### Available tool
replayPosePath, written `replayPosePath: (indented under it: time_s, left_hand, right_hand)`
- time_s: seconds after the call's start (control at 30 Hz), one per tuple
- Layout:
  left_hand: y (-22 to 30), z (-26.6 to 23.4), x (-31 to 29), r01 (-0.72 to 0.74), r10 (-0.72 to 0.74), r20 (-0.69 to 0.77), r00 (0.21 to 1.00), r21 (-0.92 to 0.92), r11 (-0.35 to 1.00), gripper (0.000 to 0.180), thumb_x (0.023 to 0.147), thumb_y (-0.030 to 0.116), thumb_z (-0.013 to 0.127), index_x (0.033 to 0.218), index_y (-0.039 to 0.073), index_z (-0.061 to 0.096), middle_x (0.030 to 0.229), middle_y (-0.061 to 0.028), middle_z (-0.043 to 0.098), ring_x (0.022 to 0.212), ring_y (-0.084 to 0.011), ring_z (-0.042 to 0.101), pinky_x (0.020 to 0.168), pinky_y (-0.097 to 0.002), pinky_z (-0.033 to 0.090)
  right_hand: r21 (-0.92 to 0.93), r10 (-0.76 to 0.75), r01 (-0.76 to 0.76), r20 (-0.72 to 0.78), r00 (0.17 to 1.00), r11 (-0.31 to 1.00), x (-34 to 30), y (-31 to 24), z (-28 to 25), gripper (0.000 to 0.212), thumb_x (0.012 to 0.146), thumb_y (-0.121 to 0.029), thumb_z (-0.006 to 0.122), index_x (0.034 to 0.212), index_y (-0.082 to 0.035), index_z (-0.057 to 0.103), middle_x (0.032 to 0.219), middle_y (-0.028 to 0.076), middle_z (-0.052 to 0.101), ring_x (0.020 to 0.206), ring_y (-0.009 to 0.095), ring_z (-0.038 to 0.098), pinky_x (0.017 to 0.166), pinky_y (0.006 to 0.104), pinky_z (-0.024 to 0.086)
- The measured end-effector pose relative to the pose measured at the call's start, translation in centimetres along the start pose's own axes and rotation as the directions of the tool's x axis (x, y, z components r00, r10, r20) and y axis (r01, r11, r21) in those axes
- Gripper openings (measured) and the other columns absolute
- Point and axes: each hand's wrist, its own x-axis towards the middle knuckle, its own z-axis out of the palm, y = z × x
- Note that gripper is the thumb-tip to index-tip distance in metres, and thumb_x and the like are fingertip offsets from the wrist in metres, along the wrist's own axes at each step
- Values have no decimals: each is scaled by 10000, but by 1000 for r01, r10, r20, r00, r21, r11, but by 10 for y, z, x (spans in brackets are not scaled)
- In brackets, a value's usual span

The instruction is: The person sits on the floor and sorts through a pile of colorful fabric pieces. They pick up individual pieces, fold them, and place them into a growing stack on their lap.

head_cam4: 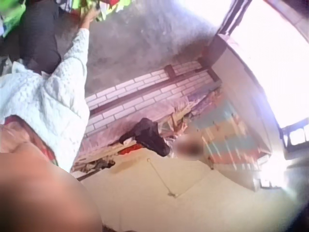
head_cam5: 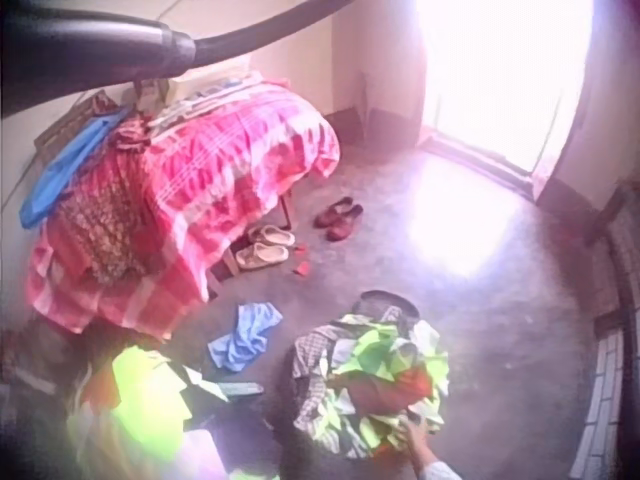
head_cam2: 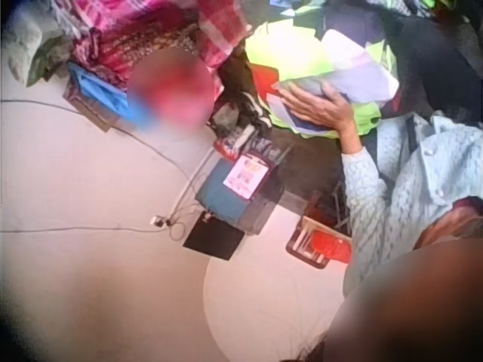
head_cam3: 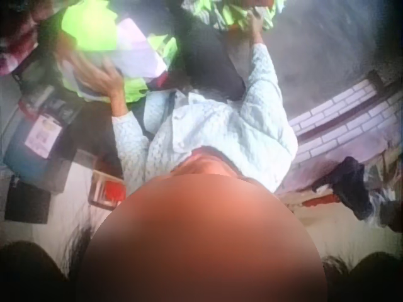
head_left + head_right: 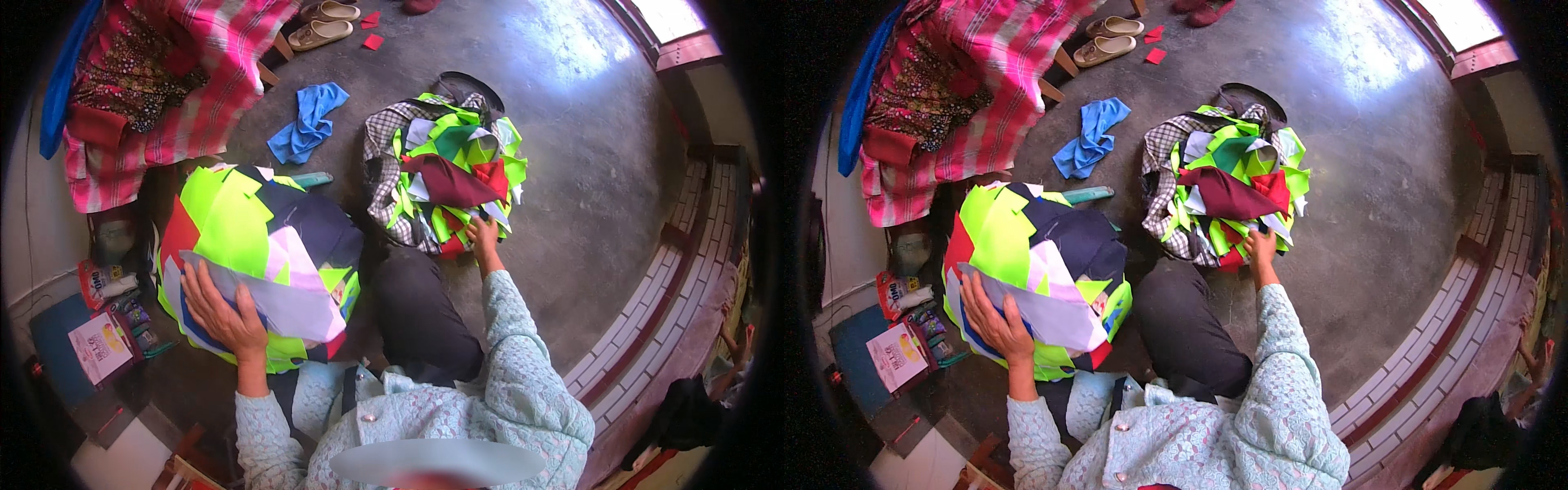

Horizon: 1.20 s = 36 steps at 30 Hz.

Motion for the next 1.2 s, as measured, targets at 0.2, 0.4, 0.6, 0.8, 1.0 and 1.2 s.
replayPosePath:
  time_s: [0.2, 0.4, 0.6, 0.8, 1.0, 1.2]
  left_hand:
    - [1, -2, 2, 1, 0, 32, 999, -14, 1000, 641, 889, 441, 385, 1363, 9, 379, 1437, -213, 340, 1332, -397, 298, 1093, -484, 188]
    - [0, -4, -2, 39, -40, 53, 998, 16, 999, 635, 886, 439, 371, 1343, -1, 394, 1436, -217, 338, 1334, -407, 293, 1088, -496, 195]
    - [0, -4, 2, 24, -24, 70, 997, 6, 1000, 634, 889, 437, 373, 1347, 0, 391, 1441, -211, 334, 1336, -401, 292, 1091, -492, 188]
    - [1, -3, -1, 13, -13, 40, 999, -8, 1000, 624, 892, 417, 386, 1355, -1, 385, 1440, -205, 339, 1337, -396, 290, 1092, -487, 184]
    - [1, -3, 0, -6, 6, 23, 1000, -18, 1000, 613, 891, 400, 400, 1358, 3, 384, 1436, -205, 345, 1332, -396, 298, 1090, -484, 186]
    - [-1, 0, 0, -11, 11, 6, 1000, -31, 999, 628, 893, 449, 390, 1351, 19, 399, 1427, -209, 355, 1323, -402, 309, 1081, -498, 201]
  right_hand:
    - [204, 344, -335, -11, 939, 920, -2, -2, 33, 925, 711, -584, 717, 1402, -139, 292, 1437, 144, 306, 1314, 393, 283, 967, 613, 303]
    - [219, 361, -379, 115, 925, 899, 13, -36, 61, 753, 744, -656, 625, 1311, -202, 426, 1306, 113, 502, 1075, 434, 530, 846, 708, 314]
    - [144, -50, 65, -102, 994, 987, 53, -18, 55, 512, 804, -320, 712, 1200, -61, 516, 1143, 131, 585, 922, 328, 611, 758, 576, 486]
    - [-519, -565, 460, -55, 823, 721, -25, -91, 65, 460, 802, -398, 691, 697, 35, 578, 625, 59, 545, 565, 157, 448, 548, 357, 402]
    - [-232, -945, 927, 73, 320, 296, -123, -180, 79, 178, 824, -153, 713, 785, -2, 629, 703, 35, 646, 536, 105, 505, 529, 315, 412]
    - [-721, -798, 585, 570, 197, -371, -116, -170, 81, 110, 786, -178, 633, 879, -123, 613, 773, 78, 576, 647, 270, 581, 536, 367, 474]
